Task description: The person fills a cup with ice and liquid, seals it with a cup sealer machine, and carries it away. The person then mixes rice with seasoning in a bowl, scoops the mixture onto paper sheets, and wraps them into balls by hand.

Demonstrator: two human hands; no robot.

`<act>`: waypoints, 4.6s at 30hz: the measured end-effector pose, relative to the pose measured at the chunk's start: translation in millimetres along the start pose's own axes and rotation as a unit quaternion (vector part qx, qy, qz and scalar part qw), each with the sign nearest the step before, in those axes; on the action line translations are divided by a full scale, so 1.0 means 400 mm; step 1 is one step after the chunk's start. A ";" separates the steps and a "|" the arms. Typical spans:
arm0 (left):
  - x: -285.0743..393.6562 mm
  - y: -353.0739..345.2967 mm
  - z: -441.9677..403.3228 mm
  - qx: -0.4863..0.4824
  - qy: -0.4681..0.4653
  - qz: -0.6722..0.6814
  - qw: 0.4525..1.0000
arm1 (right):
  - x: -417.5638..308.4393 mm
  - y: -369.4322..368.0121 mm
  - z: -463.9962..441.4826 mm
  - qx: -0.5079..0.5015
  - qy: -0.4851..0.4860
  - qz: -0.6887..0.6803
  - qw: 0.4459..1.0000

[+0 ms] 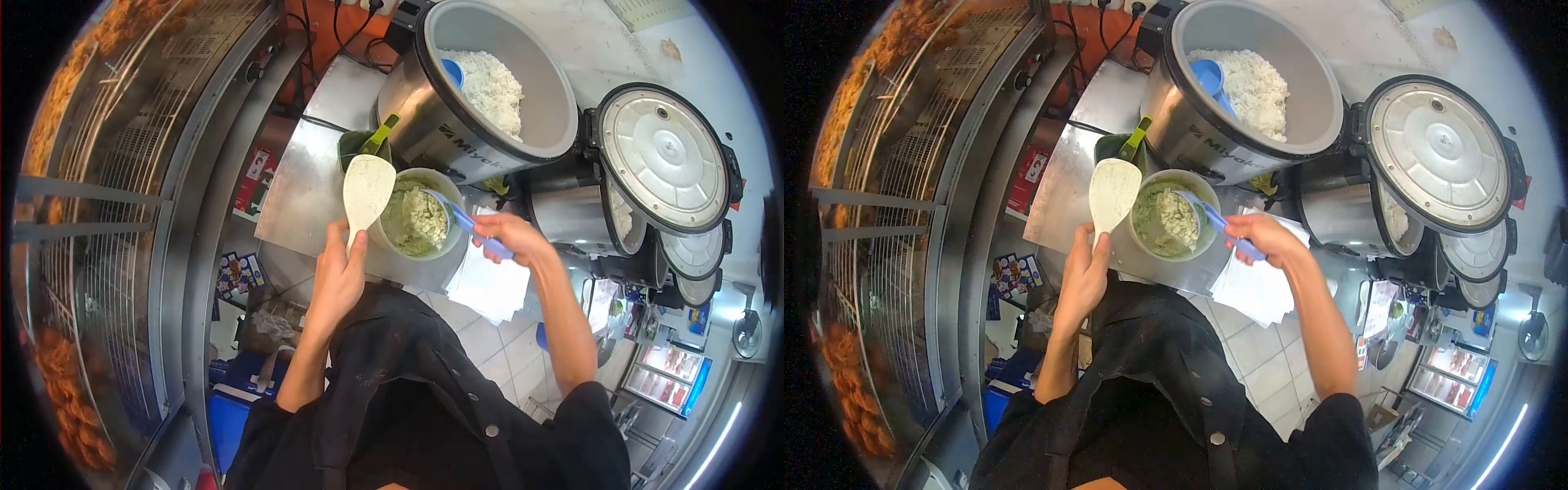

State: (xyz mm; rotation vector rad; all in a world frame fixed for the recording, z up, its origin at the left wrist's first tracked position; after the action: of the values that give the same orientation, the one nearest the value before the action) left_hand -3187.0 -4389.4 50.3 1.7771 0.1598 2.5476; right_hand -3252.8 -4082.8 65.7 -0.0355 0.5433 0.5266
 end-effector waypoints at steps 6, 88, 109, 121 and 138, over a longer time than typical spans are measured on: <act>0.028 -0.081 0.011 -0.032 -0.011 0.147 0.988 | 0.099 -0.051 0.015 -0.080 0.020 -0.303 0.950; -0.013 -0.254 0.021 -0.046 0.017 0.039 0.998 | 0.067 -0.267 0.037 0.140 0.082 -0.305 0.938; 0.037 -0.194 -0.036 -0.069 -0.129 -0.282 0.948 | 0.325 -0.125 0.024 -0.054 0.238 -0.672 0.699; 0.240 -0.167 0.009 -0.034 -0.299 -0.258 0.918 | 0.754 -0.031 -0.093 0.672 -0.042 0.243 0.698; -0.415 -0.632 0.118 -0.411 -0.451 -0.463 0.643 | 0.143 -0.187 0.096 0.378 0.334 0.035 0.863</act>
State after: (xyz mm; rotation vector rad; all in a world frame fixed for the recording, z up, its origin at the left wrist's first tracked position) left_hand -3093.4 -4149.1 -114.4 1.6078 -0.1048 0.6439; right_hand -3156.3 -4114.4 62.2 0.5749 1.4130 0.3282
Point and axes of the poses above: each hand's wrist, its own z-axis away from the middle knuckle, its own y-axis out of the back of the hand, x = y × z, the point moved 4 cm from there along -z, towards the middle knuckle, and after that the axes turned 6 degrees about z, right-handed, at the moved point
